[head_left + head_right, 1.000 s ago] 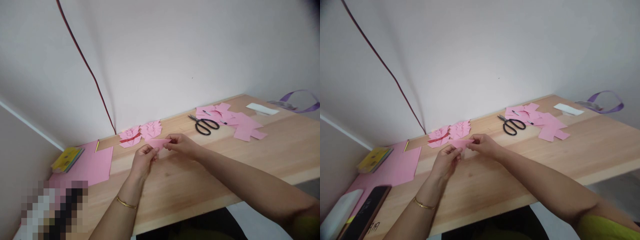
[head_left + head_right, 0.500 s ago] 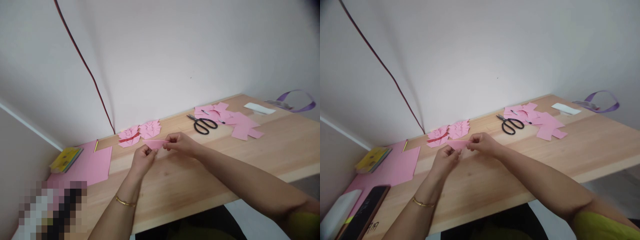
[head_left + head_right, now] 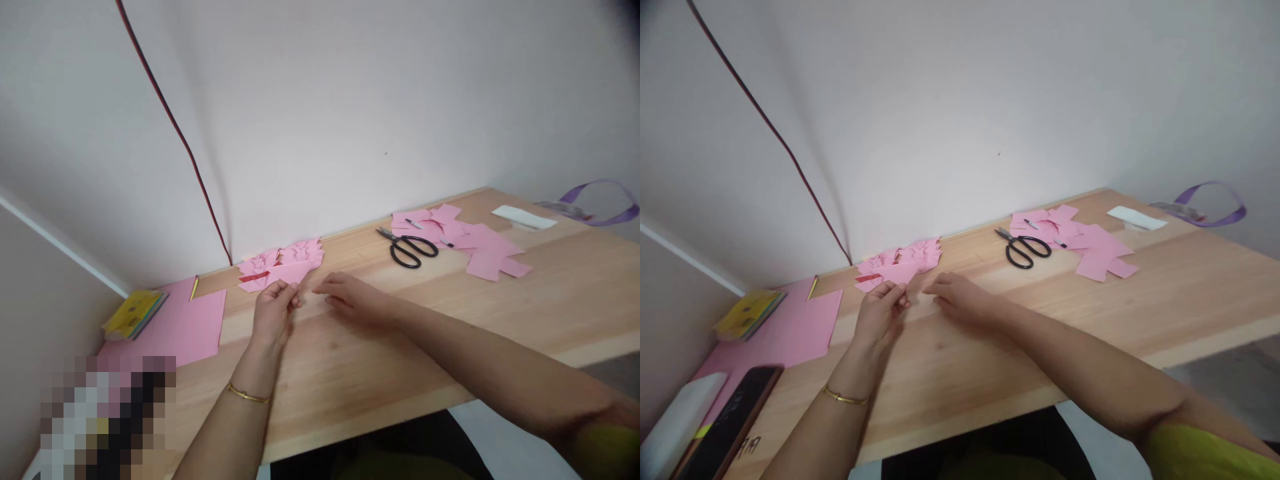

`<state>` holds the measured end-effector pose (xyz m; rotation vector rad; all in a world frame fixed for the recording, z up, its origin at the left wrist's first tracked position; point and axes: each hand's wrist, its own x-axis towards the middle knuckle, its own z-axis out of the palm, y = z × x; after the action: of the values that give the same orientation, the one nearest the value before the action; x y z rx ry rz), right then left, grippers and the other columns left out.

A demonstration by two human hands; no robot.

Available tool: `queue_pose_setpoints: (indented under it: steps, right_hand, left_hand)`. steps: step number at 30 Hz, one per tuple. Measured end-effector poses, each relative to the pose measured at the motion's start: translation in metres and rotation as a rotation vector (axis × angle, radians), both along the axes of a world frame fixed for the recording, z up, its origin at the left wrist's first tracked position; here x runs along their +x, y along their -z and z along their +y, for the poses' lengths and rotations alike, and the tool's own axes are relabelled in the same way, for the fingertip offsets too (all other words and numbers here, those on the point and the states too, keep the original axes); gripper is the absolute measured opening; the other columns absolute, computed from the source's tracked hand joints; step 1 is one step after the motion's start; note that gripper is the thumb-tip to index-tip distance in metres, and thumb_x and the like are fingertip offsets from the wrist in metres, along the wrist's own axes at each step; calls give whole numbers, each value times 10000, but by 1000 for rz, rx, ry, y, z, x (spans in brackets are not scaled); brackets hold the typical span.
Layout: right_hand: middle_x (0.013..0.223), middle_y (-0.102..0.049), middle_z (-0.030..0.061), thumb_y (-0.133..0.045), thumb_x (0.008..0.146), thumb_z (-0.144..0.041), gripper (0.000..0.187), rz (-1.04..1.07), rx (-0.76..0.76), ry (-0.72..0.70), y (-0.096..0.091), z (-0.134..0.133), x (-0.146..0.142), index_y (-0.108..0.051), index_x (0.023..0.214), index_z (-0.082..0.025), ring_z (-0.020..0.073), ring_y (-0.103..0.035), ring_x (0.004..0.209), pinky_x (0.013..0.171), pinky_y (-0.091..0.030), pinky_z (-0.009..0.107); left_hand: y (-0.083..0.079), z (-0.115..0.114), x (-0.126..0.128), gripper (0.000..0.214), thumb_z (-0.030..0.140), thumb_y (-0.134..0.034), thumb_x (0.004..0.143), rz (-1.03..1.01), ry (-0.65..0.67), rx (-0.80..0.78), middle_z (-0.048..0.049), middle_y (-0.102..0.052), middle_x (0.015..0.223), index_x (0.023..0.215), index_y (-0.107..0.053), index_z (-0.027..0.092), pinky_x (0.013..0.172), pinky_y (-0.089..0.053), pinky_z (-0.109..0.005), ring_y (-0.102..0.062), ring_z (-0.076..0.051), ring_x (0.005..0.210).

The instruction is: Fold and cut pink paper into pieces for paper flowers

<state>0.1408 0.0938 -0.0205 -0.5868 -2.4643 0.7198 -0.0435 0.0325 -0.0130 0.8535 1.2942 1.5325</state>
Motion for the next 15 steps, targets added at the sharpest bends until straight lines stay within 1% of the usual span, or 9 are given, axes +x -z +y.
queue_pose_setpoints:
  steps: [1,2,3,5,6,8,9,12,15]
  right_hand:
    - [1038,-620,133,-456,870,-218,247,-58,46,-23,0,-2,-1,-649,1014,-163,220,-540,963,871,-408,386]
    - [983,-619,123,-465,873,-244,216,-104,67,-41,-1,-4,-1,-657,925,-162,216,-537,919,850,-407,384]
    - [888,-614,97,-465,882,-290,236,-136,54,-69,-3,-4,1,-643,794,-161,195,-534,841,806,-410,358]
    - [646,-519,25,-409,914,-397,433,-169,-74,-90,-9,-1,7,-501,562,-163,125,-458,615,641,-386,279]
    - [573,-444,-3,-374,922,-444,489,-168,-149,-41,-12,2,12,-423,522,-169,101,-390,537,564,-341,258]
    - [517,-336,-32,-360,912,-504,519,-155,-238,64,-17,7,18,-336,509,-179,85,-300,486,498,-258,250]
    - [512,-321,-37,-363,906,-514,518,-140,-263,98,-18,9,20,-328,512,-180,83,-290,483,492,-241,250]
    - [549,-403,-29,-417,886,-485,457,-54,-298,95,-16,10,19,-414,550,-174,88,-365,523,519,-280,240]
    - [639,-522,-18,-517,836,-415,280,22,-376,68,-12,5,12,-555,713,-167,100,-451,587,558,-340,230]
  left_hand:
    - [0,0,0,207,277,-743,639,-4,3,1,29,-523,502,609,-586,146,523,-385,-187,-471,-72,480]
    - [0,0,0,207,277,-743,640,-5,4,1,29,-522,502,612,-585,146,521,-384,-186,-469,-71,481]
    - [1,0,1,209,276,-744,639,-6,4,2,31,-519,502,613,-583,146,520,-385,-185,-467,-71,481]
    - [0,-1,2,210,268,-746,635,-9,-5,6,34,-512,501,611,-576,147,518,-388,-183,-464,-69,482]
    - [0,-1,3,208,263,-745,636,-12,-8,9,35,-509,500,609,-574,147,518,-389,-182,-463,-68,482]
    - [0,-1,4,201,251,-741,639,-23,-5,9,37,-502,492,605,-573,145,513,-390,-180,-459,-66,478]
    - [0,-1,4,195,244,-738,642,-32,2,6,37,-501,487,607,-576,143,511,-391,-180,-459,-65,475]
    - [1,-1,7,176,219,-749,627,-93,29,-12,19,-557,538,638,-595,133,513,-408,-186,-476,-64,484]
    - [3,-2,11,197,197,-773,591,-140,44,-32,-19,-633,652,661,-604,125,514,-424,-198,-502,-64,503]
